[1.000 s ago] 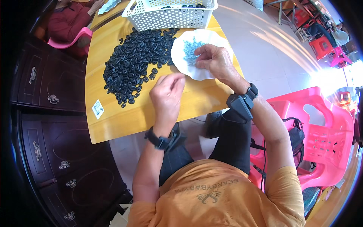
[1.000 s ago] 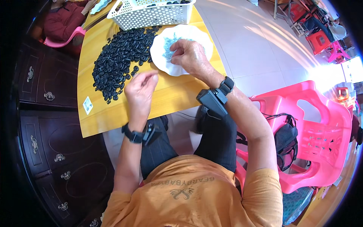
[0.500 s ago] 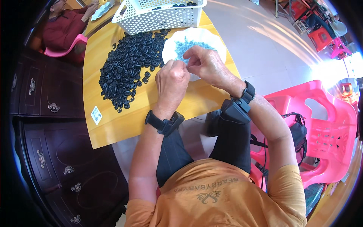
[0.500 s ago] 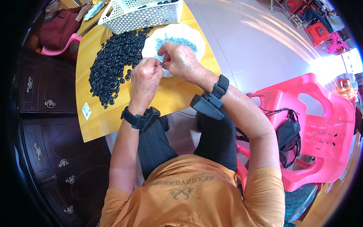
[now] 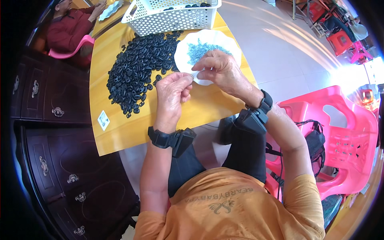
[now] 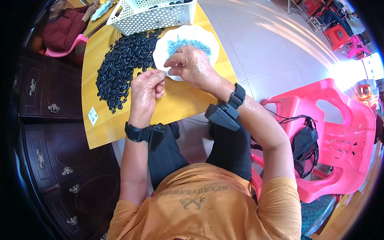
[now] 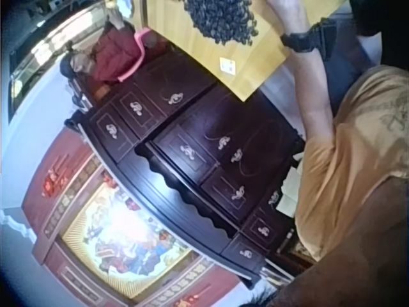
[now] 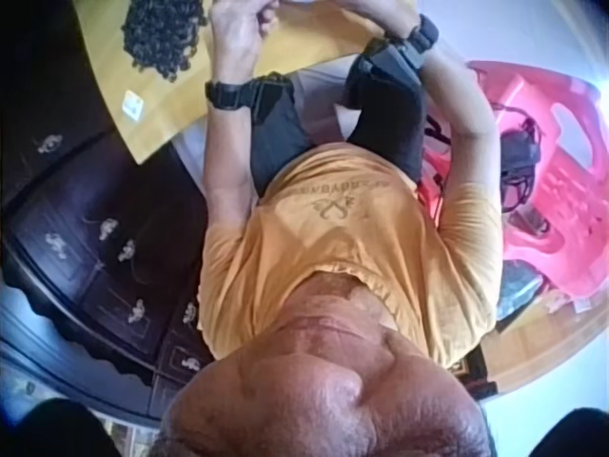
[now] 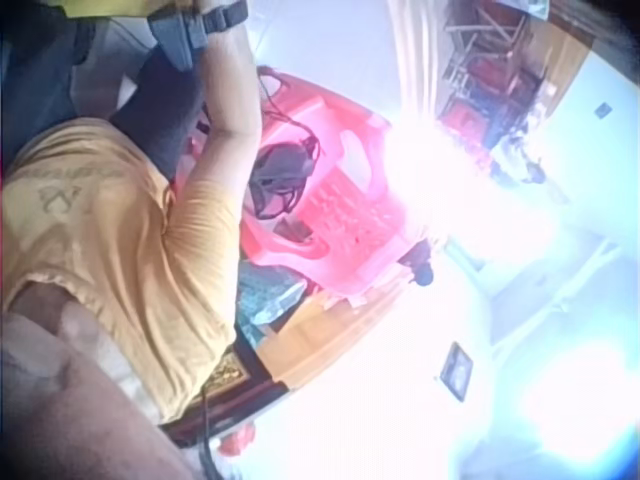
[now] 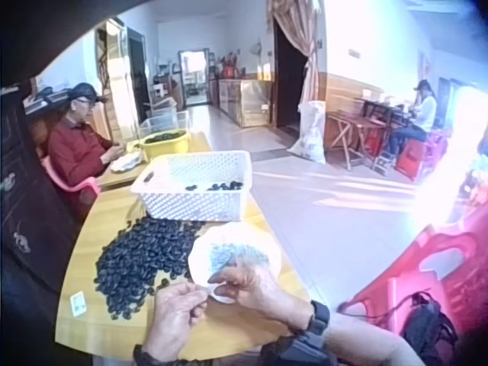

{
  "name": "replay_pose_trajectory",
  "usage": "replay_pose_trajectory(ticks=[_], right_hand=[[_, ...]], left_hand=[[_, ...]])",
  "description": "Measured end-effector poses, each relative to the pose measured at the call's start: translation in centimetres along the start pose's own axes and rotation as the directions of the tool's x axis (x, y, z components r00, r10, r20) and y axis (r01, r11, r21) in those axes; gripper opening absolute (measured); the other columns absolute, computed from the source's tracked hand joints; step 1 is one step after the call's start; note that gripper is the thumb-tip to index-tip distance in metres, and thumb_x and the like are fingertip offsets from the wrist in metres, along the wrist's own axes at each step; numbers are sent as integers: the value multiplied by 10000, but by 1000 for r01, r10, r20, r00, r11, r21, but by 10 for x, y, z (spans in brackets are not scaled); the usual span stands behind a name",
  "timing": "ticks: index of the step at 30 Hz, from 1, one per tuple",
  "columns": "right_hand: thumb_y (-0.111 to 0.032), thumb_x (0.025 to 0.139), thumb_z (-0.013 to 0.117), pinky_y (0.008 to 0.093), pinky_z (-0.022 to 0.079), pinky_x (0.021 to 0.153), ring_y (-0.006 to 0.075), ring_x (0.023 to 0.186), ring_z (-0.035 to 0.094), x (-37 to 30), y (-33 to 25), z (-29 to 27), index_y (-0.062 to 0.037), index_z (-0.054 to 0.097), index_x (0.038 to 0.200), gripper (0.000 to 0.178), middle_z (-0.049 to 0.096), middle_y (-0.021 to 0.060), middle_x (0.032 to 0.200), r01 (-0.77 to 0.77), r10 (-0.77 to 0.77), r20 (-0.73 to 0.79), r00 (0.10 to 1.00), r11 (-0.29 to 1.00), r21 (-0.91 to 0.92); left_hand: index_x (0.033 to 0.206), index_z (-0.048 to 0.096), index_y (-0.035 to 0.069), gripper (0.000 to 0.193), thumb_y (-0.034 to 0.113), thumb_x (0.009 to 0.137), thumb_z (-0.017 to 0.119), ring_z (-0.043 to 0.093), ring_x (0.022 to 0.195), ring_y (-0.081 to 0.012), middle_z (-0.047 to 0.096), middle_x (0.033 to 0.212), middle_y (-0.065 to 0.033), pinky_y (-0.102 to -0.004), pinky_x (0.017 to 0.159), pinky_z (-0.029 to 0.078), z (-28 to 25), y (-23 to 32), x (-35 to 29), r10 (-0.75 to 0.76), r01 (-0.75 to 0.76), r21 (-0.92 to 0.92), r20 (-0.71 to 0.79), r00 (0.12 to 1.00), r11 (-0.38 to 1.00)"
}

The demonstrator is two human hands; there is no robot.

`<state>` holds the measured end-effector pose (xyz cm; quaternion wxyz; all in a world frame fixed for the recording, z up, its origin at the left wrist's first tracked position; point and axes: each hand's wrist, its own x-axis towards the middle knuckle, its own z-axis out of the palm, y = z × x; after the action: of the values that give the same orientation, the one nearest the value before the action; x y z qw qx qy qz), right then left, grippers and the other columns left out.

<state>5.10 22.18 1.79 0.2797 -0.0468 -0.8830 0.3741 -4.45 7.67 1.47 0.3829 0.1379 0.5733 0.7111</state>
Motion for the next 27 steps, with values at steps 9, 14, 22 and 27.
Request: replay_pose_trajectory(ticks=[9,14,22,27], right_hand=[[-43,747,684,268,454,671,132,704,552,-12,-24,6,-34,649,797,62,592,37,748,-38,44,-31,999,982,186],[-51,781,662,231,440,701,71,738,536,-26,-31,8,-22,653,814,44,616,5,766,-293,301,72,951,797,529],[-41,781,662,223,435,721,60,748,534,-35,-49,15,-11,656,826,55,623,-11,755,-375,384,138,913,657,654],[-41,779,664,225,436,714,59,738,533,-39,-52,18,-17,656,818,46,620,-11,743,-362,386,119,915,655,663]], left_hand=[[925,591,-31,126,41,825,615,490,561,-75,572,730,-49,-199,503,396,-4,0,-27,-28,40,-148,78,997,988],[1007,583,-59,175,-24,836,577,544,655,-118,598,817,-84,-230,580,450,-6,4,-47,111,-106,-138,31,993,985],[982,576,-49,138,-5,852,569,575,658,-125,608,790,-88,-235,571,476,-9,1,-64,178,-180,-46,-29,984,983],[936,569,-39,88,12,865,562,585,650,-130,623,792,-104,-239,558,481,-9,2,-69,89,-90,-111,-10,996,990]])
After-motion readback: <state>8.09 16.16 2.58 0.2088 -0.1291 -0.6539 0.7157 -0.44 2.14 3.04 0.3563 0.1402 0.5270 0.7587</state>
